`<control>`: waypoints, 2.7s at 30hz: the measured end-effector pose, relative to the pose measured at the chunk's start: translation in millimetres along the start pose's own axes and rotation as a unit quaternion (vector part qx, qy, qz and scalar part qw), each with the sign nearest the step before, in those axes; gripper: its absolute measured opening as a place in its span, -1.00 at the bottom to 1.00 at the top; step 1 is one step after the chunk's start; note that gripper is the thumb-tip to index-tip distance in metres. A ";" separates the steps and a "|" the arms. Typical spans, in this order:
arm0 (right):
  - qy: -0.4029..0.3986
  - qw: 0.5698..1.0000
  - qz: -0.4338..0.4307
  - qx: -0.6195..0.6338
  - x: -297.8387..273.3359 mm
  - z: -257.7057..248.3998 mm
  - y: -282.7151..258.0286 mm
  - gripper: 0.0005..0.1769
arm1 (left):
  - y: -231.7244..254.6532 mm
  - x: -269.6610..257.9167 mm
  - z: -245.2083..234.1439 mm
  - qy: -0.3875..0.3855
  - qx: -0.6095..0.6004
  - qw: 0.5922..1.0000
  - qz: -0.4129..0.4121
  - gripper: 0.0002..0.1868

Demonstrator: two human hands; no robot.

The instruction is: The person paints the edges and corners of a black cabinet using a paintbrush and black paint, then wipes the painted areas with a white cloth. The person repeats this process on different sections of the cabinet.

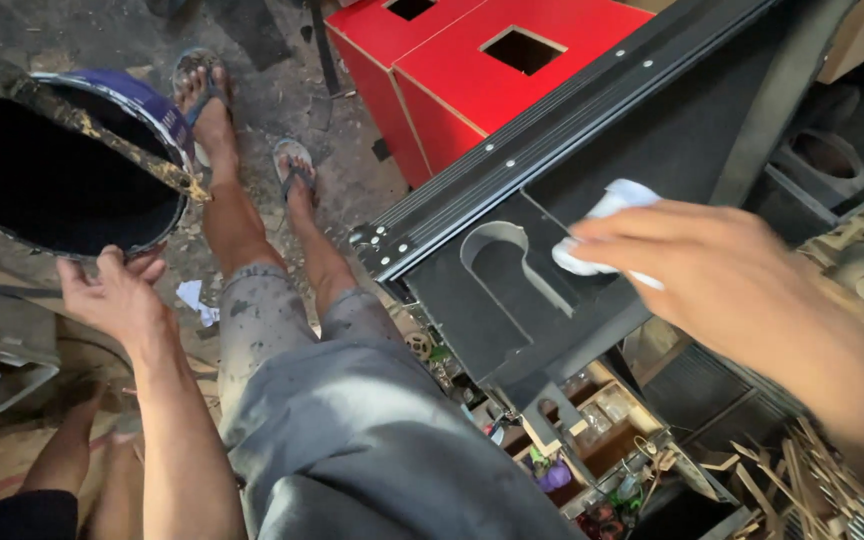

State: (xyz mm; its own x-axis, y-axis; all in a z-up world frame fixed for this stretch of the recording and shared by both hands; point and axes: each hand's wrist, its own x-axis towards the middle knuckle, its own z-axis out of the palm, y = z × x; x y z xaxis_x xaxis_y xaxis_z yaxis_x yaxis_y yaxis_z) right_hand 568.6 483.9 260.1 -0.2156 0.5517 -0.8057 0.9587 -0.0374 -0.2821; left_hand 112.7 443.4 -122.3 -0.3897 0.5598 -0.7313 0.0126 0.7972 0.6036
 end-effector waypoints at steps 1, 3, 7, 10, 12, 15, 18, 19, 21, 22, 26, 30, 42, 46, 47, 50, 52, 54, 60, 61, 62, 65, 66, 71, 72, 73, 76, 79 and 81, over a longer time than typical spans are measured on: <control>-0.040 0.999 0.028 0.004 11.8 18.0 5.4 -0.36 | 0.1 0.7 -1.5 -0.009 -0.012 1.000 0.003 -0.84; -0.080 0.995 0.055 0.006 25.1 34.6 4.5 -0.39 | -2.7 3.5 -4.8 -0.017 -0.026 1.000 0.005 -0.80; -0.170 0.981 0.094 0.017 10.5 18.0 -20.3 -0.20 | -12.7 11.1 -16.8 -0.011 -0.026 1.000 0.007 -0.83; -0.212 0.967 0.111 0.089 -31.9 -3.8 -27.0 -0.21 | -10.4 9.3 -20.5 -0.008 -0.023 1.000 0.001 -0.83; -0.249 0.949 0.119 0.150 -52.4 -23.5 -32.9 -0.15 | -8.2 10.7 -18.8 -0.004 -0.022 1.000 -0.002 -0.83; 0.005 0.974 0.140 0.181 -60.7 -49.1 -43.3 -0.53 | -9.8 9.5 -24.7 0.007 -0.013 1.000 -0.012 -0.84; -0.014 0.951 0.254 0.175 -32.9 -56.2 -43.0 -0.66 | -8.0 7.8 -26.9 -0.009 -0.025 1.000 0.001 -0.85; 0.036 0.958 0.232 0.165 -15.2 -57.4 -49.8 -0.65 | -5.4 6.9 -26.3 -0.003 -0.022 1.000 -0.006 -0.81; 0.086 0.962 0.206 0.154 11.6 -53.7 -56.0 -0.63 | -6.1 8.4 -27.3 0.006 -0.020 1.000 -0.013 -0.73; 0.097 0.958 0.169 0.212 20.2 -48.9 -55.2 -0.72 | -9.3 10.3 -28.9 0.001 -0.017 1.000 -0.006 -0.81; 0.101 0.928 0.179 0.312 49.0 -24.8 -76.9 -0.85 | -23.0 19.9 -34.8 0.007 -0.023 0.999 -0.029 -0.49; -0.023 0.880 0.316 0.354 77.4 -12.0 -103.6 -0.79 | -6.9 15.1 -29.7 -0.023 -0.028 0.999 -0.004 -0.71; -0.175 0.968 0.019 0.179 28.6 44.3 -73.4 -0.07 | -14.6 17.1 -39.0 -0.022 -0.033 0.999 0.023 -0.78; -0.108 0.984 -0.027 0.140 1.5 31.7 -72.9 0.01 | -13.0 15.8 -42.0 -0.012 -0.040 0.999 -0.001 -0.85; -0.084 0.990 -0.031 0.113 -6.9 28.0 -73.2 0.02 | -11.4 14.6 -42.9 -0.017 -0.031 0.999 0.002 -0.85; -0.085 0.995 -0.014 -0.054 -55.8 36.4 -47.0 -0.23 | -16.5 16.7 -45.9 0.001 -0.013 1.000 -0.002 -0.85; -0.038 0.996 0.074 0.021 -51.3 -2.6 -67.5 -0.27 | -13.0 15.0 -46.8 0.002 -0.013 1.000 -0.012 -0.88; 0.016 0.984 0.155 0.090 -40.5 -27.6 -76.1 -0.29 | -18.4 20.3 -41.9 0.007 -0.021 1.000 -0.016 -0.87; 0.111 0.973 0.200 0.012 4.5 -26.2 -63.5 -0.63 | -22.6 24.7 -43.2 0.038 -0.059 0.997 -0.020 -0.80; 0.123 0.980 0.156 0.020 13.6 -19.8 -56.3 -0.65 | -14.3 20.1 -41.8 0.021 -0.044 0.999 -0.013 -0.85; 0.134 0.984 0.112 0.027 22.7 -13.2 -48.7 -0.65 | -6.2 15.4 -39.8 0.005 -0.029 1.000 -0.005 -0.89; 0.020 0.988 0.148 0.039 52.1 -1.4 -25.2 -0.56 | -18.1 22.8 -40.4 0.039 -0.042 0.996 -0.061 -0.16; 0.018 0.988 0.147 0.041 58.2 8.3 -17.5 -0.56 | -16.7 20.5 -41.5 0.040 -0.039 0.996 -0.062 -0.16; -0.210 0.960 0.171 -0.073 84.4 36.8 -4.3 -0.52 | -16.4 16.2 -48.1 0.023 -0.011 0.999 -0.026 -0.56; -0.208 0.961 0.168 -0.073 80.4 35.9 -3.5 -0.52 | -16.7 17.2 -46.2 0.026 -0.011 0.999 -0.024 -0.56; -0.208 0.961 0.173 -0.060 72.9 36.1 -5.1 -0.47 | -16.6 15.6 -47.7 0.027 -0.011 0.999 -0.023 -0.57; -0.240 0.948 0.187 -0.096 52.1 37.3 -12.7 -0.35 | -24.3 14.5 -51.7 0.028 -0.019 0.999 -0.016 -0.66; -0.246 0.944 0.178 -0.131 23.1 32.4 -24.9 -0.32 | -18.9 8.9 -53.8 0.023 -0.012 0.999 -0.019 -0.79; -0.213 0.957 0.154 -0.126 11.5 23.3 -29.7 -0.35 | -19.8 10.3 -55.0 0.026 -0.008 0.999 -0.022 -0.83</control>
State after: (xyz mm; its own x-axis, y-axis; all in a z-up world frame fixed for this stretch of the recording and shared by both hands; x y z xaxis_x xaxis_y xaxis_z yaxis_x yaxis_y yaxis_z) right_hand 533.3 472.0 247.1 0.0795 0.1555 -0.9846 0.9917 0.0874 0.0938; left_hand 57.7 420.9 -124.4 -0.4361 0.5123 -0.7398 -0.0191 0.8166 0.5768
